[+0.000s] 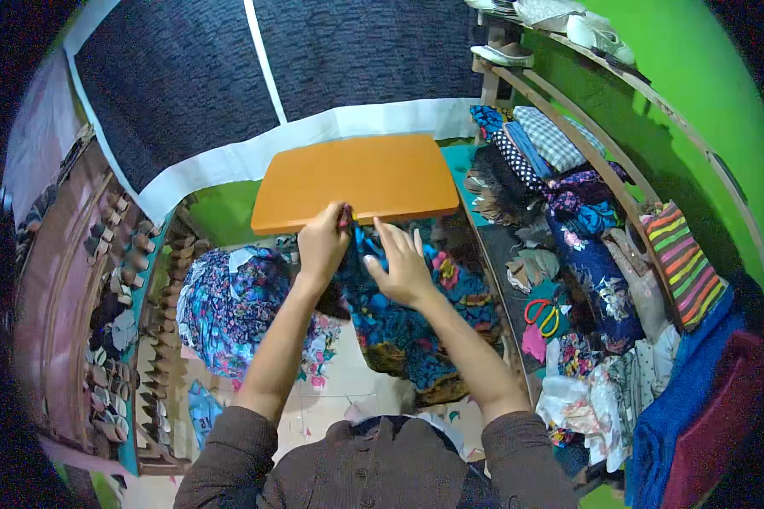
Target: Folding various pieces of textile fabric and placing them onto a storage shelf.
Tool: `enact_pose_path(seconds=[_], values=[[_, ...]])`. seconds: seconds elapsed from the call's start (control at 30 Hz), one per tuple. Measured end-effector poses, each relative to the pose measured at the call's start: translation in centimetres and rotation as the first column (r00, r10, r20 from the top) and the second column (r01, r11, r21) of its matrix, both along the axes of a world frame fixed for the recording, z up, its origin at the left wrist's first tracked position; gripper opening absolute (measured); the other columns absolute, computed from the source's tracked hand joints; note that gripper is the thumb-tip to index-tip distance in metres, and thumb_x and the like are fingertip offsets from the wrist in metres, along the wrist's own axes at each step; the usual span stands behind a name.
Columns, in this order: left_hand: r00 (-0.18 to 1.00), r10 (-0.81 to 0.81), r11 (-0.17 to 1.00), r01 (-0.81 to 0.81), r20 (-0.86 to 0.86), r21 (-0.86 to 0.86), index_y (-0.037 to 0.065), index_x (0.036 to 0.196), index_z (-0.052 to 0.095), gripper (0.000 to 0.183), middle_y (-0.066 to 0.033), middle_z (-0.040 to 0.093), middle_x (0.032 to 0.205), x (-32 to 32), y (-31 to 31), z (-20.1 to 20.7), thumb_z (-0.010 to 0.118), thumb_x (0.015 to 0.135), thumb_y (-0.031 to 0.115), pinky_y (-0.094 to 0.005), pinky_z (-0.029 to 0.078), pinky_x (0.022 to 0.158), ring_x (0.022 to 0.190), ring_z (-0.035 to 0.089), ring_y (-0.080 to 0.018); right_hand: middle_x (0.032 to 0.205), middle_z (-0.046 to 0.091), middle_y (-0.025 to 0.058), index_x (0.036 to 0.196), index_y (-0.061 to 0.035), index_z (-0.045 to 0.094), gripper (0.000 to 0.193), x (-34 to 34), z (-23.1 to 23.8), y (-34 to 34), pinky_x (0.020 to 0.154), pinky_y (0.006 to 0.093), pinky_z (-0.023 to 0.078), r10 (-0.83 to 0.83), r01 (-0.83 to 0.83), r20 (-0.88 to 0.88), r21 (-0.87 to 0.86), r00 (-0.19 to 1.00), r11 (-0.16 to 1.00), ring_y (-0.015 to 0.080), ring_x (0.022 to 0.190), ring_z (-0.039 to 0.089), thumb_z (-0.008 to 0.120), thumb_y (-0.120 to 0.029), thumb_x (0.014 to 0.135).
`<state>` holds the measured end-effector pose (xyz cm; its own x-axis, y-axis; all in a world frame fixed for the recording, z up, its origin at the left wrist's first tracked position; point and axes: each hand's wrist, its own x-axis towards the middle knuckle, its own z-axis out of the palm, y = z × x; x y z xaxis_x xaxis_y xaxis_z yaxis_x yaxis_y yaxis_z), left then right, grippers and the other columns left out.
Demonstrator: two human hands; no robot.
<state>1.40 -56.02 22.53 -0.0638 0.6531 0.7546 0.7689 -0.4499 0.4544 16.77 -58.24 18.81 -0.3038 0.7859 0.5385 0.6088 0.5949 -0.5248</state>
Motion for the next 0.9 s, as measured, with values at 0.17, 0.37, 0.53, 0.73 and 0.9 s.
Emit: enact_pose_path(seconds=[0.17,0.37,0.53,0.73,0.9], values=[[0.928,0.0,1.0,-0.003,-0.373,-0.008,0.011,0.091,0.058,0.024,-0.0108,0.062,0.078,1.0,-0.4,2.0,0.059,0.067,0.009,-0.0364,0.048,0.058,0.071,0.06,-0.0275,0.119,0.04,0.0167,0.131,-0.0022,0.027,0.08,-2.3,-1.5,-1.4,0.099,0.0492,0.022,-0.179,0.199,-0.117,0.198,0.977,0.96,0.0345,0.112,0.037,0.066,-0.036,0.069],[0.889,0.129,0.988,-0.155,-0.44,-0.024,0.012,0.093,0.057,0.029,-0.0082,0.061,0.078,-1.1,-1.2,1.1,0.059,0.065,0.008,-0.0358,0.048,0.054,0.064,0.06,-0.0273,0.113,0.043,0.0156,0.13,-0.0124,0.03,0.078,-1.7,-2.1,1.2,0.091,0.0473,0.031,-0.121,0.115,0.044,0.132,0.992,0.985,0.0343,0.108,0.039,0.071,-0.019,0.064],[0.867,0.193,0.981,-0.162,-0.459,0.107,0.008,0.079,0.054,0.014,-0.0092,0.059,0.069,-1.9,-1.7,1.0,0.058,0.065,0.01,-0.0357,0.045,0.045,0.053,0.058,-0.0267,0.115,0.043,0.0172,0.127,-0.0141,0.034,0.065,-1.7,-5.6,1.8,0.09,0.0474,0.033,-0.105,0.088,0.112,0.145,0.988,0.986,0.0363,0.109,0.039,0.064,-0.036,0.073],[0.774,0.066,0.942,-0.257,-0.629,-0.217,0.012,0.082,0.06,0.017,-0.01,0.061,0.068,-3.1,-1.9,-0.7,0.061,0.066,0.019,-0.0367,0.047,0.051,0.06,0.06,-0.0271,0.116,0.044,0.0171,0.099,-0.0009,0.057,0.048,-5.1,-2.7,3.0,0.095,0.0498,0.027,-0.011,0.012,-0.045,0.015,0.999,1.0,0.0324,0.115,0.035,0.065,-0.038,0.069],[0.79,0.17,0.933,-0.321,-0.59,-0.161,0.012,0.076,0.061,0.013,-0.0113,0.06,0.065,-4.8,-0.5,0.2,0.061,0.064,0.017,-0.0375,0.048,0.053,0.06,0.06,-0.0276,0.113,0.051,0.0125,0.088,-0.0035,0.063,0.024,-8.0,-3.9,4.6,0.099,0.0552,0.018,-0.057,0.051,0.063,0.104,0.996,0.993,0.0308,0.112,0.039,0.059,-0.018,0.07]])
